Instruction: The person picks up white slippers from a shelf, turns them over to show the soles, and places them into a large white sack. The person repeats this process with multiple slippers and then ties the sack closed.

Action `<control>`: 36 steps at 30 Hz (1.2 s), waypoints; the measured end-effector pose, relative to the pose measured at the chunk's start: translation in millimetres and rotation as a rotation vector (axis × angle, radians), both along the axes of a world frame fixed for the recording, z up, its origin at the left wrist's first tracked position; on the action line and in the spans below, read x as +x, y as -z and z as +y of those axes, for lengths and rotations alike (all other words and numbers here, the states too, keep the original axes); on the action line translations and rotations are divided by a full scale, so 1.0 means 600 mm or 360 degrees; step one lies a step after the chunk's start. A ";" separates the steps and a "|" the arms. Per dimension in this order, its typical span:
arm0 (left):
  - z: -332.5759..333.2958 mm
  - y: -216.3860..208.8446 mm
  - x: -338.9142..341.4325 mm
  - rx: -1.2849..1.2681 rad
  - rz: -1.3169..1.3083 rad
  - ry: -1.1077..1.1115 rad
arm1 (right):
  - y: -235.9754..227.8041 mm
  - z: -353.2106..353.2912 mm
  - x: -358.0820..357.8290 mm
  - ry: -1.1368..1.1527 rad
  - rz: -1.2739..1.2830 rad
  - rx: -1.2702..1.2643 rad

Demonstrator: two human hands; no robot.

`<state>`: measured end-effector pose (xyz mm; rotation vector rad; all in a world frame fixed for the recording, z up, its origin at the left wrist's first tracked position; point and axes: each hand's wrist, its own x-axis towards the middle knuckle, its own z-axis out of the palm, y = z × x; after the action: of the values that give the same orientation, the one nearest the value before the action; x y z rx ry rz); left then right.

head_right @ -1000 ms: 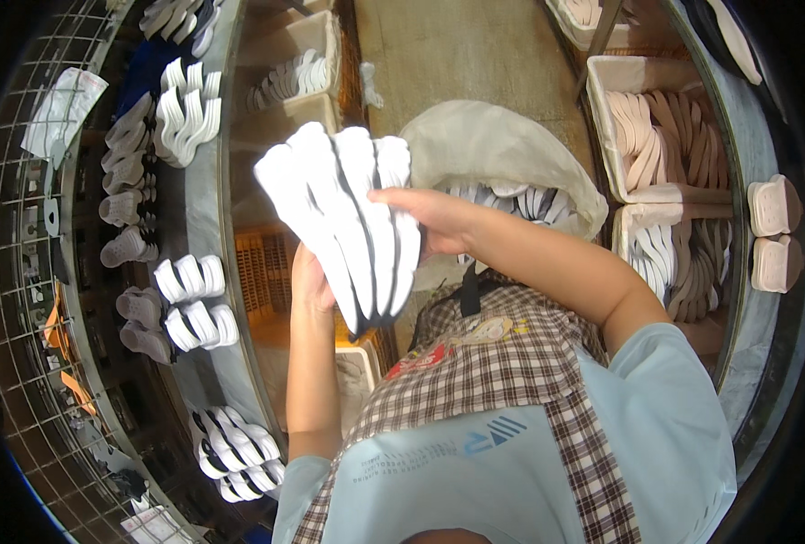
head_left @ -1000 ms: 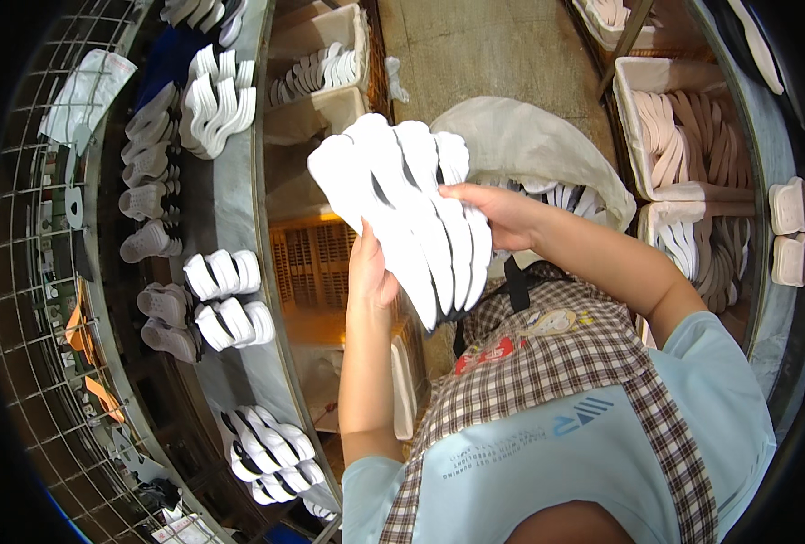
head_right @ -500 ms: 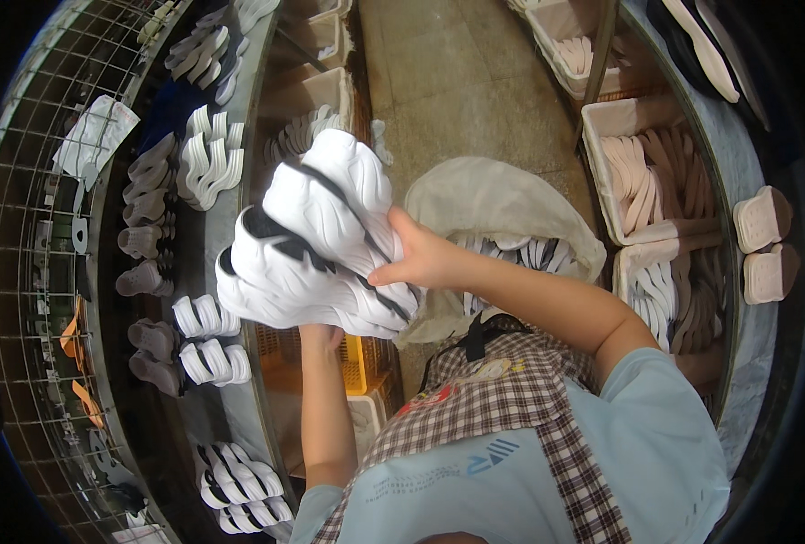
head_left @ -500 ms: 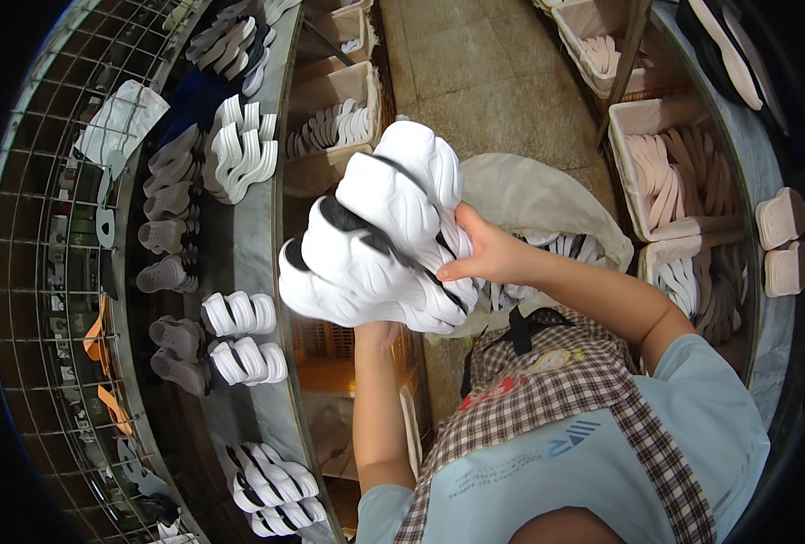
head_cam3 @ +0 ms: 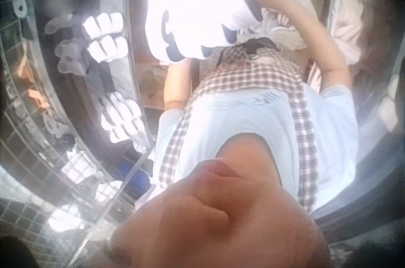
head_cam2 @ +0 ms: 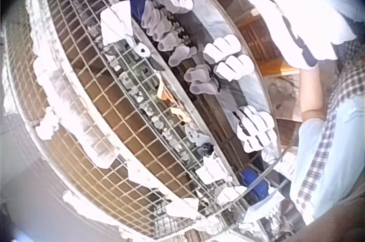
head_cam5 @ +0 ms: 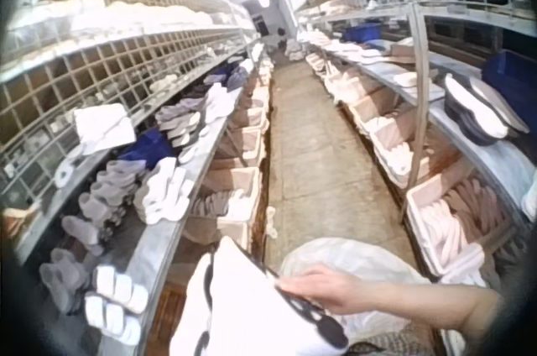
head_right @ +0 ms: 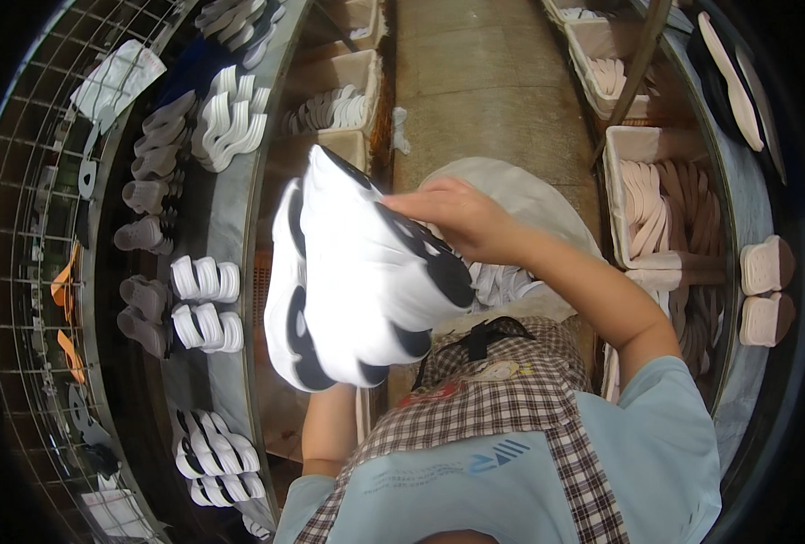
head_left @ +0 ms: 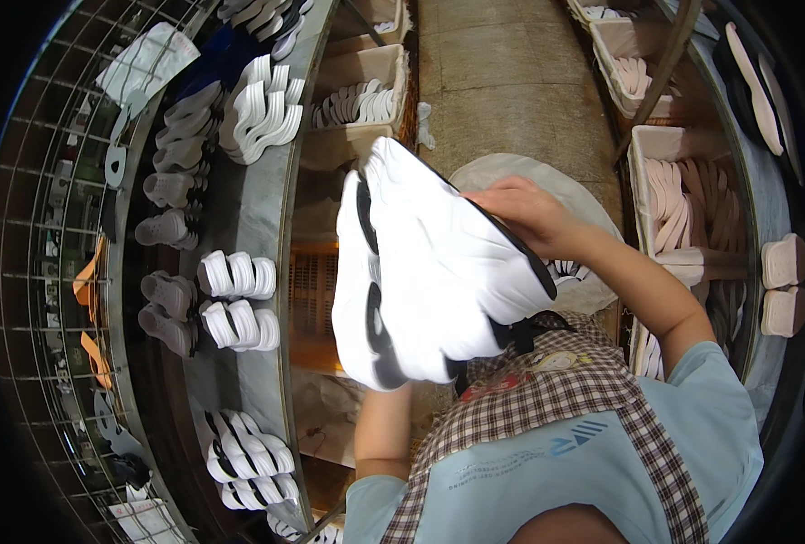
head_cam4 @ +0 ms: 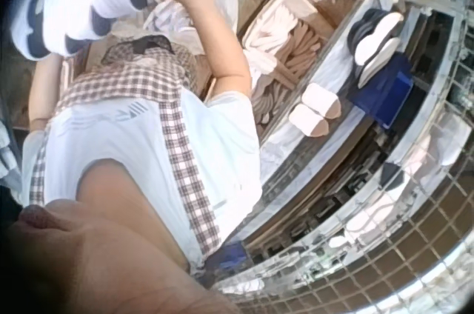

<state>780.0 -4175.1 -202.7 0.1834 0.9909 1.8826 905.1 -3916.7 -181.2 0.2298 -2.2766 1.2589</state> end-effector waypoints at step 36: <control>-0.002 0.010 0.018 0.0807 -0.0539 0.0021 | -0.017 -0.038 0.012 -0.0759 -0.0417 -0.2411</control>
<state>790.8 -4176.1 -208.9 0.1586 0.2742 2.0377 912.4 -3939.7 -171.1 0.0192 -0.8579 2.9368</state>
